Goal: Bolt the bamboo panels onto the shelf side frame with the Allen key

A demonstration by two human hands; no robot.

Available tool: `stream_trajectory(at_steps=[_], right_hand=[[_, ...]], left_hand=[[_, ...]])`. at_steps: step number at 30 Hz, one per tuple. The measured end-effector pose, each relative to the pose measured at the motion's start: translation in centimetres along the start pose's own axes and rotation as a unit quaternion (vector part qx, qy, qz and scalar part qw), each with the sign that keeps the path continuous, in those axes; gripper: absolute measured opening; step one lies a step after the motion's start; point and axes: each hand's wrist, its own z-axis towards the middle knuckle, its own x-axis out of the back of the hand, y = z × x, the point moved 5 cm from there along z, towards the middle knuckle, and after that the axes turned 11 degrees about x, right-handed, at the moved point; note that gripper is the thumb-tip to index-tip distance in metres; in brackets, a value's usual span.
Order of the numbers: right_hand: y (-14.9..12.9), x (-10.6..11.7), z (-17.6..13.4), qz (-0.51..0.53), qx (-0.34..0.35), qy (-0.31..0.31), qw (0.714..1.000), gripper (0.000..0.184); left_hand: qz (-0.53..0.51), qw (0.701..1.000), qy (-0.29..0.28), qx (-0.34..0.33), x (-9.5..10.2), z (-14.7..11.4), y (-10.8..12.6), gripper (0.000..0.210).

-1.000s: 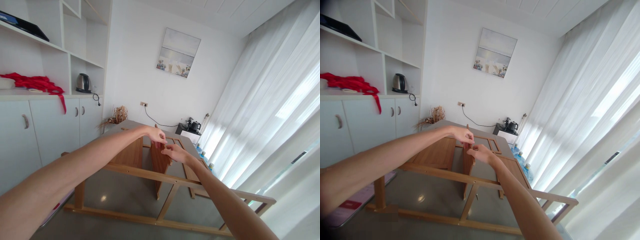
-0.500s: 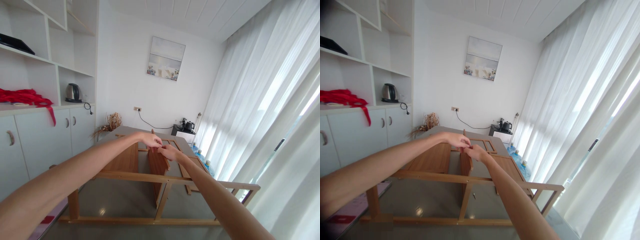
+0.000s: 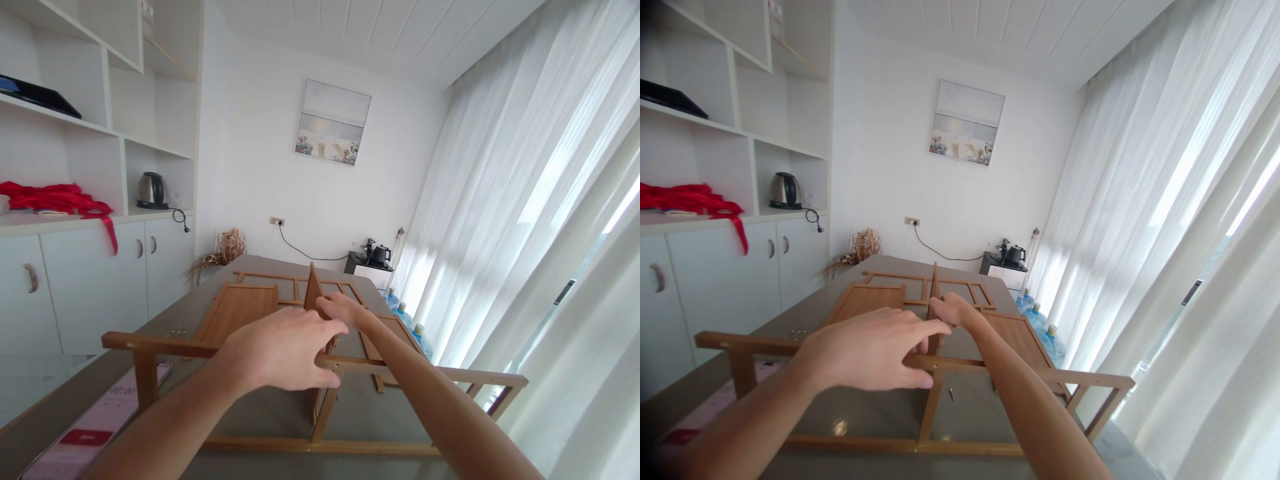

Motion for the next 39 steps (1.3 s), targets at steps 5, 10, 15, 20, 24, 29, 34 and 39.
stream_trajectory(at_steps=[5, 10, 15, 20, 24, 29, 34, 39], right_hand=[[-0.9, -0.1, -1.4, 0.000, -0.018, -0.050, 0.999, 0.034], [-1.7, 0.4, -2.4, -0.038, -0.017, -0.042, 0.998, 0.034], [-1.8, 0.7, -2.1, -0.073, -0.011, -0.038, 0.997, 0.036], [-2.4, 1.1, -2.2, -0.087, 0.006, -0.025, 0.996, 0.039], [-2.8, 1.7, -2.4, -0.088, 0.024, -0.002, 0.996, 0.040], [-2.8, 1.5, -2.4, -0.099, 0.023, 0.007, 0.995, 0.037], [-2.7, 1.2, -2.3, -0.103, 0.014, -0.005, 0.995, 0.035], [-3.0, 1.0, -2.3, -0.109, 0.015, -0.026, 0.994, 0.036]], left_hand=[[-0.081, 0.995, 0.058, 0.024, -3.2, -0.8, -1.3, 0.041], [-0.089, 0.986, 0.135, 0.042, -4.6, -1.6, -1.7, 0.033], [-0.059, 0.983, 0.172, 0.032, -5.4, -1.6, -1.7, 0.029], [-0.068, 0.985, 0.156, 0.035, -5.1, -1.3, -1.8, 0.033], [-0.099, 0.986, 0.132, 0.031, -4.8, -1.2, -1.7, 0.038], [-0.065, 0.994, 0.079, 0.047, -4.8, -1.1, -2.0, 0.033], [-0.054, 0.995, 0.081, 0.022, -4.4, -0.6, -2.3, 0.034], [-0.083, 0.989, 0.118, -0.013, -4.3, -0.2, -2.2, 0.030]])
